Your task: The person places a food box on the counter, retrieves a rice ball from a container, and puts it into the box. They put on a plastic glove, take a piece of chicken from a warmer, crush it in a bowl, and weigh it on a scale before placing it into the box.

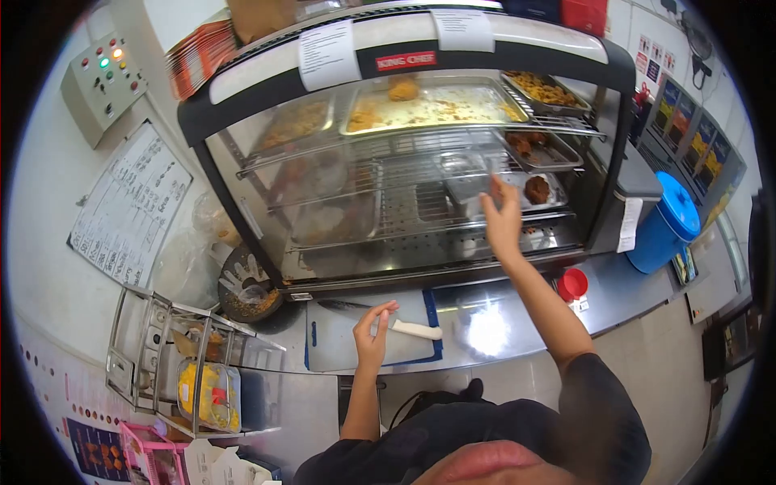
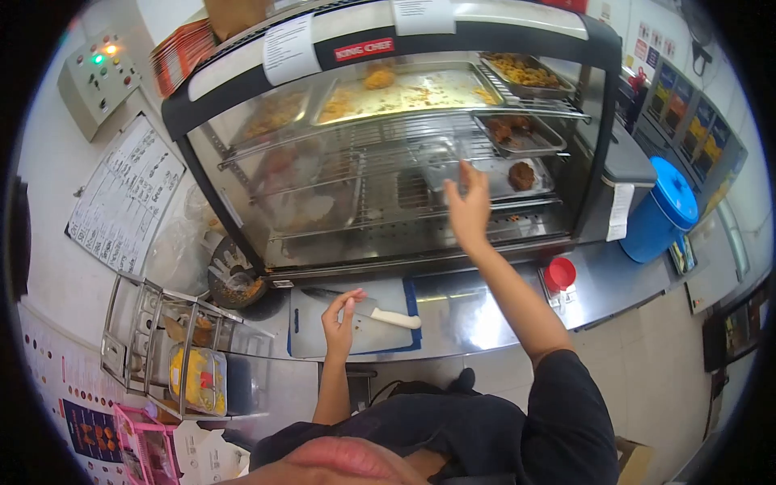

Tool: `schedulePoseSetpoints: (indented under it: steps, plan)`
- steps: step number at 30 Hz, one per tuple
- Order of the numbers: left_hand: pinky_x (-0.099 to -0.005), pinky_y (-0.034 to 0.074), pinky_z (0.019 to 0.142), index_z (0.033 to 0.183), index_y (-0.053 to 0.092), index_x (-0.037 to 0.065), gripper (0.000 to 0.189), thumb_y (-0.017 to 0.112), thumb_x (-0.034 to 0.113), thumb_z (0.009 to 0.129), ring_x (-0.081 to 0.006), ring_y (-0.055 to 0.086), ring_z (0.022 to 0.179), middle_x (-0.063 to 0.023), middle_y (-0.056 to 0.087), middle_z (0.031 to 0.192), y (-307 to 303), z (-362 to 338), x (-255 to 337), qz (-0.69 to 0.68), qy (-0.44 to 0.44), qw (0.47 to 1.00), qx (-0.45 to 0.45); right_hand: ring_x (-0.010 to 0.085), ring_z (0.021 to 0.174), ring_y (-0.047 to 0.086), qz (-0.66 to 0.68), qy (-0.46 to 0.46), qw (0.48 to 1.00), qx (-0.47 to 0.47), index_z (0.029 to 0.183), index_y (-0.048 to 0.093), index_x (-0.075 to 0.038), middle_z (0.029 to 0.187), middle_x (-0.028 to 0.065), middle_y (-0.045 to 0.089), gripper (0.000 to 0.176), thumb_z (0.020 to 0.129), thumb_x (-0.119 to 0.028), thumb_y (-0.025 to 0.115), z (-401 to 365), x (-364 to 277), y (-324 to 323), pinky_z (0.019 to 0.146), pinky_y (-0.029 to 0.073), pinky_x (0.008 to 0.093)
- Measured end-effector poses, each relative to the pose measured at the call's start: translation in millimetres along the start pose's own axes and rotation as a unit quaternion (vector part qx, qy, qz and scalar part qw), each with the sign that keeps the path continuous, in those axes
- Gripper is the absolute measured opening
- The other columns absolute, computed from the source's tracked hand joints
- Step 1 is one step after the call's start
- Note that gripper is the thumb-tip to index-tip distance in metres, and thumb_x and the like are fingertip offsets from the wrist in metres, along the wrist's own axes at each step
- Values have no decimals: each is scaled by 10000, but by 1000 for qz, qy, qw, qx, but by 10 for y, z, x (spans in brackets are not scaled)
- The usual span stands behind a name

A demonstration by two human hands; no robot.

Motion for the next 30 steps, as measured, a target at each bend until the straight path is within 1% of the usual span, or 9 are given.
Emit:
schedulePoseSetpoints:
  steps: [7, 10, 16, 18, 20, 22, 25, 27, 30]
  plan:
    - [-292, 459, 840, 1034, 648, -10, 213, 518, 118, 924, -177, 628, 911, -116, 680, 960, 998, 11, 506, -28, 28, 995, -97, 350, 1084, 529, 2, 5, 993, -118, 1273, 466, 39, 1145, 210, 514, 626, 792, -317, 651, -104, -288, 193, 925, 414, 384]
    - [-296, 443, 865, 1046, 638, -25, 245, 501, 145, 934, -180, 616, 939, -131, 674, 971, 1530, -40, 699, -39, 41, 991, -121, 343, 1170, 494, 118, -44, 959, -254, 1294, 456, 39, 1266, 240, 485, 675, 785, -352, 666, -38, -38, 89, 966, 402, 368]
    - [-290, 434, 880, 1066, 621, -27, 260, 494, 167, 947, -179, 608, 947, -116, 667, 977, 2761, -452, 702, -96, 33, 988, -115, 305, 1081, 585, 82, -105, 770, -624, 1292, 477, 18, 1185, 226, 581, 580, 853, -333, 623, -213, 209, -1847, 928, 448, 348]
    - [-295, 436, 885, 1080, 620, -15, 264, 490, 177, 954, -169, 604, 948, -98, 663, 987, 3212, -630, 713, -104, 10, 987, -122, 288, 1035, 611, -26, -103, 737, -668, 1271, 499, 10, 1174, 215, 592, 562, 835, -313, 647, -44, 416, -2611, 890, 473, 341]
    - [-299, 439, 884, 1078, 626, -7, 261, 491, 179, 955, -163, 604, 944, -91, 662, 991, 3641, -675, 668, -140, -8, 978, -156, 290, 923, 639, -129, -58, 764, -630, 1094, 628, 15, 1011, 213, 648, 467, 795, -340, 682, 340, 646, -3370, 829, 485, 353]
    - [-304, 446, 881, 1060, 639, -1, 249, 493, 171, 953, -157, 605, 938, -89, 664, 983, 3943, -654, 807, -105, 10, 977, -183, 293, 811, 641, -349, 13, 805, -480, 942, 675, 13, 872, 185, 666, 350, 771, -291, 693, 928, 1038, -4083, 733, 488, 368]
    - [-304, 461, 862, 1050, 644, -2, 239, 502, 159, 947, -158, 618, 922, -89, 672, 957, 4314, -576, 910, -81, 36, 980, -177, 289, 860, 631, -329, -89, 935, -100, 971, 663, -50, 872, 155, 647, 260, 824, -261, 622, 2004, 1644, -5090, 751, 472, 377]
    - [-303, 464, 857, 1052, 644, -1, 237, 502, 156, 946, -159, 623, 916, -90, 674, 953, 4531, -517, 928, -89, 33, 983, -159, 297, 997, 590, -436, -187, 874, 104, 1093, 622, -98, 1033, 151, 616, 314, 847, -293, 601, 2477, 1838, -5558, 832, 461, 390]
    - [-292, 470, 847, 1037, 646, 4, 236, 498, 162, 945, -173, 637, 927, -102, 673, 967, 4810, -389, 951, -103, 46, 983, -144, 360, 1134, 499, -515, -110, 834, 163, 1270, 518, -159, 1242, 190, 510, 459, 859, -348, 596, 3093, 2698, -6059, 935, 417, 422]
Point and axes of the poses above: each hand's wrist, its own z-axis towards the middle knuckle, its own y-axis out of the palm, x = y × z, the point moved 4 cm from there along z, towards the middle knuckle
